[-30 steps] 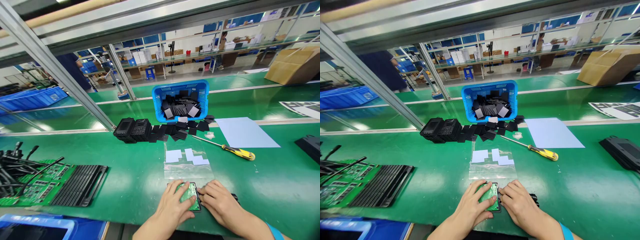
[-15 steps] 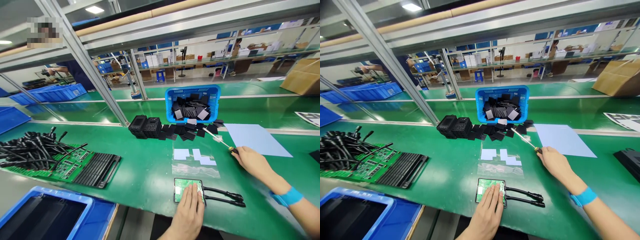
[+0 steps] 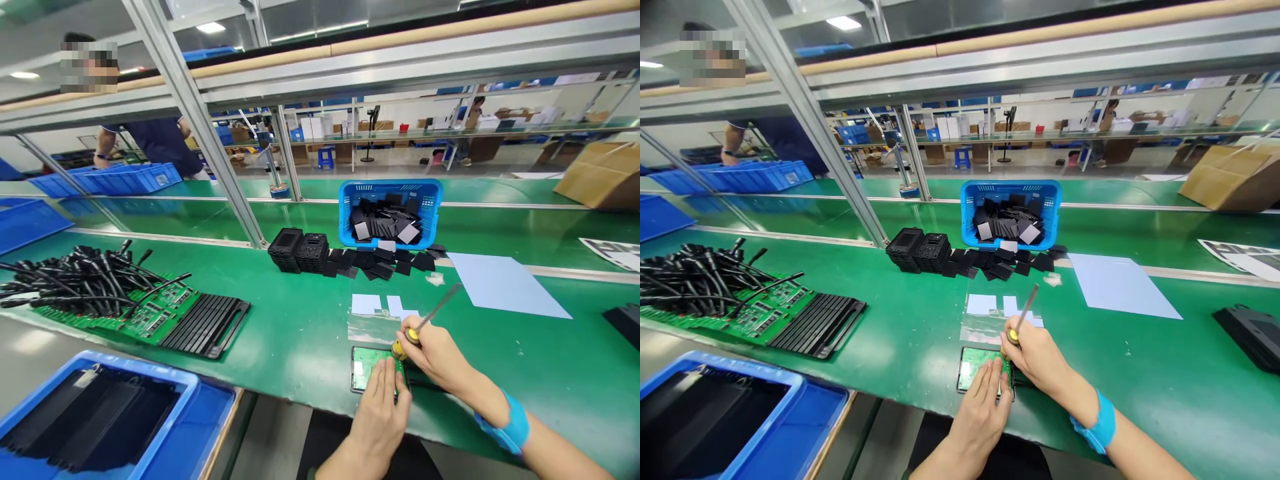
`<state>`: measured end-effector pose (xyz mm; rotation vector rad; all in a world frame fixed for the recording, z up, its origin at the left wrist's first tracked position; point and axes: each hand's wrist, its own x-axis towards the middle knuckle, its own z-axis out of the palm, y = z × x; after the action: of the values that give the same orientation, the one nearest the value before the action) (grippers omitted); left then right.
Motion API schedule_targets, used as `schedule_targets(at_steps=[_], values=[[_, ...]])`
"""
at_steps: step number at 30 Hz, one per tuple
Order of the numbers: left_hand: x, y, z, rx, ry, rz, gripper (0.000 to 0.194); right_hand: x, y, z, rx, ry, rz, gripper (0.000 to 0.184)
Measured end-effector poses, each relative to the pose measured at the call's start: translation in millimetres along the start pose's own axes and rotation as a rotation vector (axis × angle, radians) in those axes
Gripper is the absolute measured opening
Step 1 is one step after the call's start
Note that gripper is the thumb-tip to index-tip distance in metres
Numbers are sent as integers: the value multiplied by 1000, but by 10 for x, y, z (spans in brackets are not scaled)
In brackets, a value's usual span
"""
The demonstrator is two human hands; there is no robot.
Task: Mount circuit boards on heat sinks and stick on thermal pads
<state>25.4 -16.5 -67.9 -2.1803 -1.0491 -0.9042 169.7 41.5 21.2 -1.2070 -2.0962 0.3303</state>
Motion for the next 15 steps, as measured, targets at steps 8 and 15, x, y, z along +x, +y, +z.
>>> schedule_targets(at_steps=[8, 15], values=[[-14, 60, 24, -32, 46, -103, 34, 162, -123, 219, 89, -23, -53, 14], [-28, 130, 47, -61, 55, -168, 27, 273, -288, 369, 192, -13, -103, 12]])
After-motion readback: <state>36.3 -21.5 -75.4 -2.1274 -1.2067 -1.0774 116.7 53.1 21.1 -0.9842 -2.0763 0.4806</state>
